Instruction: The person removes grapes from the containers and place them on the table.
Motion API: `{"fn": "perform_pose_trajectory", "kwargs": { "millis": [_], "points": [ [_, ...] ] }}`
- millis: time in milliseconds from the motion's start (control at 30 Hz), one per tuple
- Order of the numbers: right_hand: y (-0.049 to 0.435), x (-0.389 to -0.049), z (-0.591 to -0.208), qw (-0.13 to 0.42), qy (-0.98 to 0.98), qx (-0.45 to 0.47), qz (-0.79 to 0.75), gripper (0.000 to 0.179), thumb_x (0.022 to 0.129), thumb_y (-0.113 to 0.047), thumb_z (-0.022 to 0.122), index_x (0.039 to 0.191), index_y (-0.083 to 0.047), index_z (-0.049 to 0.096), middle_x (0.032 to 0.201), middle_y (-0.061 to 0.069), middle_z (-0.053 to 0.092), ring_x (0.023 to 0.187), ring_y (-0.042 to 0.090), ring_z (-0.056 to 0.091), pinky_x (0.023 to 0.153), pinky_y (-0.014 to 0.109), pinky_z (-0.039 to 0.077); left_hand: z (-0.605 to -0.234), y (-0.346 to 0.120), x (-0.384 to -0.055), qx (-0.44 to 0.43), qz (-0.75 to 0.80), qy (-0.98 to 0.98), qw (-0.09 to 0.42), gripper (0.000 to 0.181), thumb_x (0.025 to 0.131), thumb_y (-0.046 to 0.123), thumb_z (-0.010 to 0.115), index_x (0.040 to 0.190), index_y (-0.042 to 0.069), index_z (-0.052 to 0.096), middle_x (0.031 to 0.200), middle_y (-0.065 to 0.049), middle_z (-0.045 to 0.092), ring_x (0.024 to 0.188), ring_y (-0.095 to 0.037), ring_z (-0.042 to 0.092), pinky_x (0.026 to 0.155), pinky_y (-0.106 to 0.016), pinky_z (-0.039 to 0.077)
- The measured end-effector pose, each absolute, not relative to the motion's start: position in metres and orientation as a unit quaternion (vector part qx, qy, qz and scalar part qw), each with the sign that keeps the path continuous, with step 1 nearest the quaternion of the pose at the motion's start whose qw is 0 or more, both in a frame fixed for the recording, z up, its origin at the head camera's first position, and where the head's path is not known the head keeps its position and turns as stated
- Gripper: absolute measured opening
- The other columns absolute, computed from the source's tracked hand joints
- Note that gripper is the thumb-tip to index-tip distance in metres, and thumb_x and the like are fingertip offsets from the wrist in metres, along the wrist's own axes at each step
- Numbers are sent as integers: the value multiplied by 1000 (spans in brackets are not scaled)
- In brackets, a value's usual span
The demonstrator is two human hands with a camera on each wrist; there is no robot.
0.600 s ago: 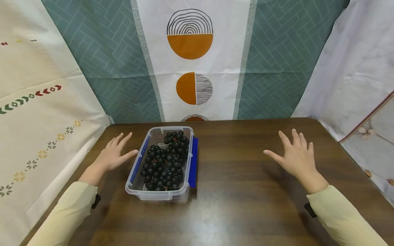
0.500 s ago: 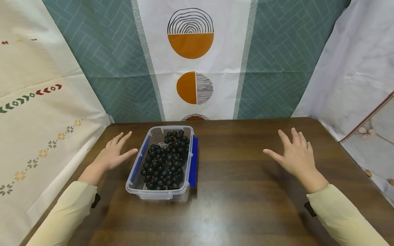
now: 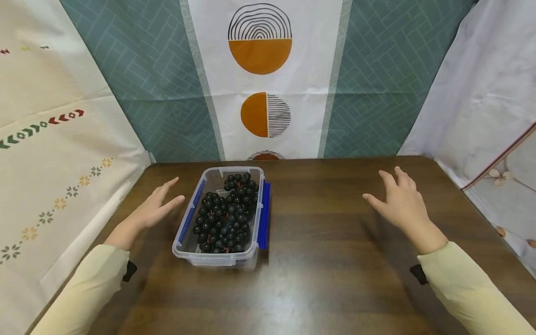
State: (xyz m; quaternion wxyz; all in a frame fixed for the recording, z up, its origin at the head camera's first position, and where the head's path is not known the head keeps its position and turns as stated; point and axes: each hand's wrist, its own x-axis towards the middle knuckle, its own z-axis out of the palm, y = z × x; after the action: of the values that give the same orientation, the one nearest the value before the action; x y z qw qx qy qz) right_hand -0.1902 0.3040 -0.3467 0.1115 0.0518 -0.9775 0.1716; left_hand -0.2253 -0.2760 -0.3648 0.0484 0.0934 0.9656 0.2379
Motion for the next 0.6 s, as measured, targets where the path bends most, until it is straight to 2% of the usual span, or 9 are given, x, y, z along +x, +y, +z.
{"fn": "perform_pose_trajectory", "kwargs": {
  "millis": [200, 367, 600],
  "points": [
    [297, -191, -342, 91, -979, 53, 176, 77, 92, -49, 55, 141, 6, 32, 137, 41, 29, 118, 63, 29, 85, 72, 30, -365, -273, -226, 96, 264, 958, 52, 76, 96, 58, 36, 154, 20, 5, 154, -27, 13, 136, -52, 21, 101, -70, 23],
    [288, -192, -337, 73, -978, 58, 186, 78, 93, -51, 53, 142, 5, 31, 135, 38, 35, 120, 57, 32, 83, 70, 34, -369, -270, -227, 98, 297, 949, 46, 75, 97, 55, 37, 153, 16, 9, 150, -29, 21, 136, -48, 24, 103, -67, 24],
    [277, -192, -333, 92, -973, 70, 201, 74, 91, -48, 56, 141, 3, 35, 135, 32, 40, 121, 49, 37, 85, 66, 36, -367, -262, -226, 89, 313, 944, 48, 74, 97, 56, 36, 153, 13, 11, 147, -29, 26, 128, -50, 36, 100, -64, 32]
  ]
}}
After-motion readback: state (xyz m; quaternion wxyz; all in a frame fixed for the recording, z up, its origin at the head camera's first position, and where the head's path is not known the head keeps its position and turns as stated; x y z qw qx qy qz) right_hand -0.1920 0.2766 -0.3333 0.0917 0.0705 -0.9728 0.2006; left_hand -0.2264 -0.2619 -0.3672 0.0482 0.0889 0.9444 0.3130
